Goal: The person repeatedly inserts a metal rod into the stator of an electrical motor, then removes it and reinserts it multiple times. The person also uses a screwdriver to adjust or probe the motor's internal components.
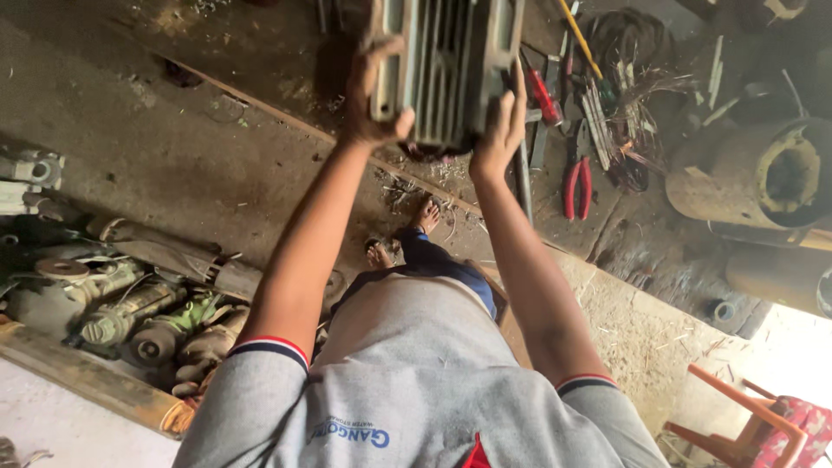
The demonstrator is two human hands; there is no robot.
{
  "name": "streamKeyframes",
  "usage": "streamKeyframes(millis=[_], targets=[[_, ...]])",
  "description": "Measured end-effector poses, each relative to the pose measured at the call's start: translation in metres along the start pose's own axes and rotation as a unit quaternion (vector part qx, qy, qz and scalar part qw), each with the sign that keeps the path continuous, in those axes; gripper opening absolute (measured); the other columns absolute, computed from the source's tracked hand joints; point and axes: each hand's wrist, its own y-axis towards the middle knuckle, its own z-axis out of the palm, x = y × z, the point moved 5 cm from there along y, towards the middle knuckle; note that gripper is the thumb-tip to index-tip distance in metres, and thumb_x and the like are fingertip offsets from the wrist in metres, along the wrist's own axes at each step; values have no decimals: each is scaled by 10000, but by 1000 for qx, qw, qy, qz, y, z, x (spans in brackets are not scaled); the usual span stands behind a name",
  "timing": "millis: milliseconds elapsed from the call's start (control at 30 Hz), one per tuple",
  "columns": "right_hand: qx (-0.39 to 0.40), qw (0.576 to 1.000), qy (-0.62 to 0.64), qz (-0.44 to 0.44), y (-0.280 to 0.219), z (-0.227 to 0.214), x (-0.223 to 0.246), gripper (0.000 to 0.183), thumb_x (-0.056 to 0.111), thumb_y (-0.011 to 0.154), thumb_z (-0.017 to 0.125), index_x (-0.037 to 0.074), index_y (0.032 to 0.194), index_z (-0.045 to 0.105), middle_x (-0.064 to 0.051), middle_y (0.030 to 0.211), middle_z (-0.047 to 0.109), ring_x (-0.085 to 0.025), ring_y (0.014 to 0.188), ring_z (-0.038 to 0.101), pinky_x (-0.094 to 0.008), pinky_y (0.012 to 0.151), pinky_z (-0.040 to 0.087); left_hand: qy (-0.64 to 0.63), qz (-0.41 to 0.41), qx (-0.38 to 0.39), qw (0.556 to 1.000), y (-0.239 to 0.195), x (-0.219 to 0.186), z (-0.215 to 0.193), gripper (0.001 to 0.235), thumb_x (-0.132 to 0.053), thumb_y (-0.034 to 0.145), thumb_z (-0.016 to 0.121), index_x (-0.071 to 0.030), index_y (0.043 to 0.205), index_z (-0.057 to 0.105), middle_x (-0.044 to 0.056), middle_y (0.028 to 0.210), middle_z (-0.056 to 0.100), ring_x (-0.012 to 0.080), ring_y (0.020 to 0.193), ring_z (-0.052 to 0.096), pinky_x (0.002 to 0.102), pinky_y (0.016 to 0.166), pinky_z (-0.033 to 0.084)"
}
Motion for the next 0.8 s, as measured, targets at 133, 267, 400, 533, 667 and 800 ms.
streamKeyframes(millis=[133,267,400,533,667,800], targets=[[96,995,-5,-15,44,16,-4,569,365,1165,455,45,1626,358,-154,1691,374,-282,1597,320,-408,1335,225,151,-60,123,979,19,17,-31,901,-646,928,709,-196,1611,332,68,1662,364,258,1543,367,495,1297,353],[127,989,-66,23,87,20,-8,534,359,1139,525,93,1586,407,-173,1655,442,-296,1542,432,-415,1278,329,135,-230,265,927,18,36,-56,1164,-729,917,703,-89,1676,94,209,1756,110,338,1615,121,584,1291,169],[91,950,-298,10,116,35,-26,471,356,1124,553,56,1483,492,-261,1496,534,-423,1401,483,-462,1182,362,188,-246,114,944,28,73,-35,924,-563,1081,607,-14,1627,103,273,1702,173,437,1535,226,573,1211,303],[10,934,-350,72,121,33,-44,464,424,1004,620,66,1299,628,-264,1188,713,-474,1138,636,-454,964,509,350,-212,6,912,35,88,-13,681,-509,1060,678,-42,1469,401,235,1444,555,415,1250,634,477,1001,598],[1,951,-309,29,124,19,-52,443,420,1011,633,32,1224,664,-274,1090,739,-472,1059,688,-449,900,548,363,-260,-26,894,41,74,-8,625,-484,956,704,4,1298,513,251,1249,641,420,1072,686,495,864,596],[-9,941,-339,-7,132,4,-68,426,394,1022,638,0,1181,666,-280,1079,734,-479,1041,680,-452,877,546,338,-243,-45,908,50,54,0,497,-478,906,723,-9,1055,652,215,1005,724,409,895,727,486,757,615]])
